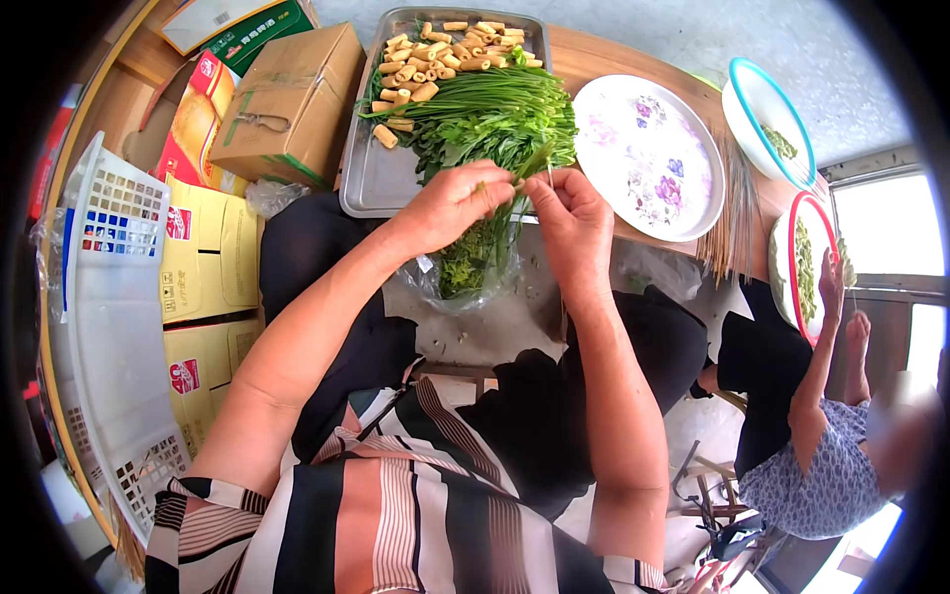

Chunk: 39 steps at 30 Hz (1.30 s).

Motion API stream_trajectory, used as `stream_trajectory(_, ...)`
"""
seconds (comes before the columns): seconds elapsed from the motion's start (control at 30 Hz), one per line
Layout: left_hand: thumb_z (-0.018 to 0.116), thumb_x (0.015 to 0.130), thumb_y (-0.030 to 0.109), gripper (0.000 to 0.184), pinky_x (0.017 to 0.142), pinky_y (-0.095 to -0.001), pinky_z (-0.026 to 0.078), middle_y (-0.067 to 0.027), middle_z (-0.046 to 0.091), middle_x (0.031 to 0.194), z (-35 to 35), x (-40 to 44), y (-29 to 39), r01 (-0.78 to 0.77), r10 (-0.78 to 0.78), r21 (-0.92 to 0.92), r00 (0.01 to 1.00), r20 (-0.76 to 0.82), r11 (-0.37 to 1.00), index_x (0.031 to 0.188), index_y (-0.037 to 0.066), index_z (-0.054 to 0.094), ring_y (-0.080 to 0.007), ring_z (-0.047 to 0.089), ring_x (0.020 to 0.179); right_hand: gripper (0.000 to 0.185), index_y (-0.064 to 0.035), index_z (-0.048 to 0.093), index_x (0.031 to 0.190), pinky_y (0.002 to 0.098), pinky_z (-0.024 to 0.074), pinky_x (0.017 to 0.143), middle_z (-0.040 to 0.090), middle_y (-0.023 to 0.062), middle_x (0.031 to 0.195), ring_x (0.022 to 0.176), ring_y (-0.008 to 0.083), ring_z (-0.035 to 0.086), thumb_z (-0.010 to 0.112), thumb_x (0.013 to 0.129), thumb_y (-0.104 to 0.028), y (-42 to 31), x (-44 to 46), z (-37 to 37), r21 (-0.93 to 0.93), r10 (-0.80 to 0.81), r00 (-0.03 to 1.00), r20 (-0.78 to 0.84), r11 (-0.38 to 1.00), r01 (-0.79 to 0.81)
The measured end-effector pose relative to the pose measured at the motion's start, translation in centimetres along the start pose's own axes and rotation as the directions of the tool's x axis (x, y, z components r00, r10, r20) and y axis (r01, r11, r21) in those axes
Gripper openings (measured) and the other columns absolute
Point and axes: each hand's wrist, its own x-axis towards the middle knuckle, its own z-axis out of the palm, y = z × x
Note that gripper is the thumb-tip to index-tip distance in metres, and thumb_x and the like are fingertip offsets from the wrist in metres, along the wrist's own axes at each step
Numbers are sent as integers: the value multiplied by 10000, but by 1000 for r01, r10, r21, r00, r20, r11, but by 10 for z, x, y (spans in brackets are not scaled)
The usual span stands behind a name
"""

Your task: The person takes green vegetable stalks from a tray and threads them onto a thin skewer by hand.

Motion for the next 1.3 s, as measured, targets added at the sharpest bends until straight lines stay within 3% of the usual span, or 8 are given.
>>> stream_trajectory(0.17,468,994,241,283,737,-251,479,-25,620,850,-12,2,5,16,-63,-161,955,-291,987,994,8,629,-94,575,802,116,-35,620,871,178,277,466,498,-77,627,521,2,372,651,889,-145,-11,-2,-7,57,60,995,-76,997,-56)
stream_trajectory(0.23,505,975,223,249,726,-247,475,-18,622,841,-6,3,3,-4,-34,-143,964,-263,990,976,11,634,-90,570,786,151,-63,589,846,182,240,429,426,-84,564,466,8,329,630,907,-195,-12,-3,-5,39,32,996,-80,999,-29)
stream_trajectory(0.4,682,844,121,143,709,-222,454,7,638,823,2,3,15,19,-37,-138,990,-135,990,937,14,666,-64,546,744,126,-42,620,882,177,288,468,493,-82,639,528,6,378,651,892,-164,-10,-5,-3,99,42,999,-30,994,-38)
stream_trajectory(0.53,677,850,118,154,713,-215,454,4,647,833,1,4,7,53,-72,-206,994,-86,977,956,7,670,-54,554,772,145,-34,620,900,184,291,469,485,-77,634,529,12,379,623,911,-178,-11,-6,-2,88,38,999,-2,995,-37)
stream_trajectory(0.6,675,854,119,168,713,-221,466,-4,655,844,-2,5,5,117,-174,-431,980,-94,894,969,-3,673,-57,569,797,147,-29,619,908,189,291,470,474,-71,621,525,16,374,600,922,-174,-20,-8,-4,-3,19,1000,6,1000,-19)
stream_trajectory(0.7,658,874,169,189,548,-159,364,17,652,835,-16,4,7,165,-271,-645,960,-67,746,1007,35,665,-16,552,733,153,-21,621,930,199,292,470,451,-59,594,518,25,368,555,940,-158,-22,-14,-3,-99,-5,998,65,995,12)
stream_trajectory(0.8,651,881,194,189,495,-150,279,29,641,817,-23,4,7,223,-355,-707,934,-42,671,1014,60,658,-6,539,696,156,-16,626,953,207,302,473,435,-50,576,516,33,372,527,948,-136,-21,-19,0,-138,-7,988,157,990,29)
stream_trajectory(1.3,645,889,218,177,484,-165,288,27,631,812,-28,6,7,234,-361,-748,933,-8,621,993,74,651,-24,545,682,159,-10,640,965,228,353,471,462,-25,551,503,46,420,527,939,-119,-21,-20,5,-242,-2,982,191,969,49)
